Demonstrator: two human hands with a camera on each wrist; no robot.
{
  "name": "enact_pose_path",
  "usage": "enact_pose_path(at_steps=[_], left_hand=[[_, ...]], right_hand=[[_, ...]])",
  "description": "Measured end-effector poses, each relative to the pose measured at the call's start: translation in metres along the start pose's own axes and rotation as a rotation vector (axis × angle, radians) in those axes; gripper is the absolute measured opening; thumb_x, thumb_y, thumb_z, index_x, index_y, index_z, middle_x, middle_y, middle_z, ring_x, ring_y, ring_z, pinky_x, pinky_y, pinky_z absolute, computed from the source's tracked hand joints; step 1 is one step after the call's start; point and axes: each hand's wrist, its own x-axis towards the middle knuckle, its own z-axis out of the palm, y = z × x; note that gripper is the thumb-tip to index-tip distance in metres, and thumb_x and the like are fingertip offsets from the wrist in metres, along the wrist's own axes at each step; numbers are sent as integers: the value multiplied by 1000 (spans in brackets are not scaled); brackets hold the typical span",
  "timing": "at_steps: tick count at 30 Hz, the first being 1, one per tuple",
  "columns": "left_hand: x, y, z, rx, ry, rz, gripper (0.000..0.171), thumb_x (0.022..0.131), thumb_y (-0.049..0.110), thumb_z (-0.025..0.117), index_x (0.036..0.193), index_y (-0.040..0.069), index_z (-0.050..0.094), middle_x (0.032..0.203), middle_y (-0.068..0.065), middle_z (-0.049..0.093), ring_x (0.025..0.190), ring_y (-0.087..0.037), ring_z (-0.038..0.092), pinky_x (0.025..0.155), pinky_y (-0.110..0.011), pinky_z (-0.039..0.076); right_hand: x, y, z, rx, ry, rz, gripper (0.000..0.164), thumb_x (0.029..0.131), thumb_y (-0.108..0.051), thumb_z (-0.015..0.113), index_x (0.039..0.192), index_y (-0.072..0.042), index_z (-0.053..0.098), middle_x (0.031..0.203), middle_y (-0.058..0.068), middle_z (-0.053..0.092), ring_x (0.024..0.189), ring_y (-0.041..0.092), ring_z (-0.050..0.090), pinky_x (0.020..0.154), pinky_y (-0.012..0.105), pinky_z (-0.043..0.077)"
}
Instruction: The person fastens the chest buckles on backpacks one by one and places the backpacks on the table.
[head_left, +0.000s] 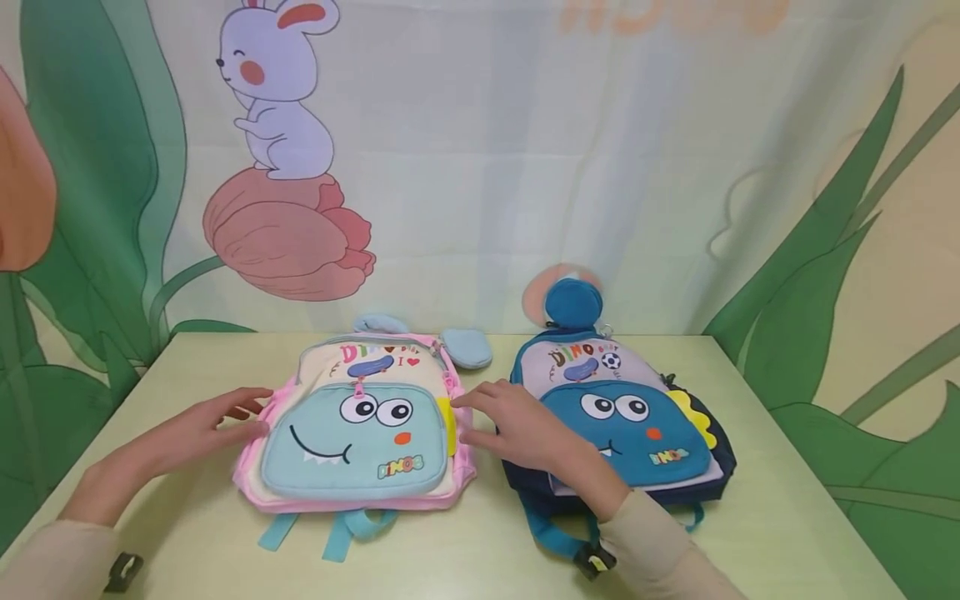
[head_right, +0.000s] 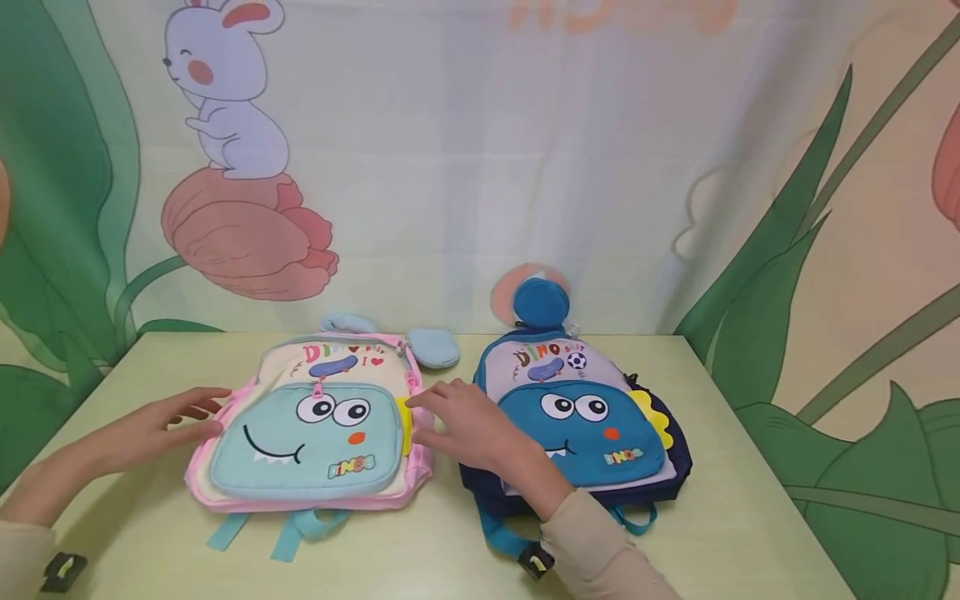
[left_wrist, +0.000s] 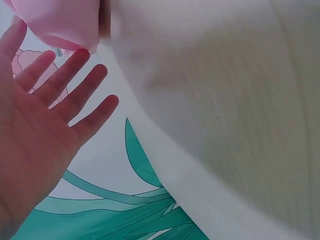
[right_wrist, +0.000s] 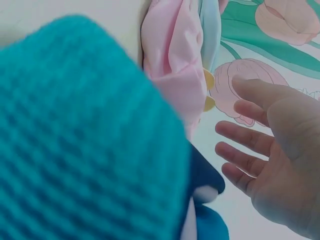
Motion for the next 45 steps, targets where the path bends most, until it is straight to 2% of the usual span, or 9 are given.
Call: enact_pose_path(at_steps=[3,8,12,22,35,45], left_hand=[[-1,-1,1,-15,-18,-24,64,98,47,57,148,10,40,132,-18,57,115,-33,58,89,-45,50],[1,-2,0,-19,-78,-85,67,98,49,55,151,14,35,121,-13,58,105,-24,58,82,-38,50],[2,-1,0,-27,-114,-117,68,99,51,54,153,16,33,118,-11,59,105,-23,58,80,-37,49],[5,0,1,-44,-151,-146,70,99,51,53,154,14,31,117,-11,59,102,-22,58,79,-36,49],[7,3,2,-93,-129,-125,67,99,45,56,153,10,34,116,-10,60,98,-19,59,79,-35,49],[6,5,1,-88,-81,-91,66,99,44,57,151,9,37,116,-11,60,94,-18,59,77,-33,50]], right_hand=[[3,-4,4,4,-20,9,47,96,-45,62,138,-25,58,139,-2,59,128,20,52,105,43,46],[6,-11,10,-7,-50,11,52,94,-48,64,140,-27,56,142,-2,56,127,20,51,103,41,47],[8,-15,13,-17,-64,-5,57,91,-52,66,142,-29,54,144,-3,53,127,19,50,104,40,47],[15,-16,21,43,-112,-35,57,91,-54,65,141,-32,54,140,-4,53,121,16,49,98,33,49],[15,-16,26,85,-123,-42,55,91,-51,67,140,-29,56,140,-1,51,123,16,47,100,30,48],[13,-15,29,112,-111,-43,54,91,-50,67,139,-27,58,141,1,51,125,17,47,103,32,47]])
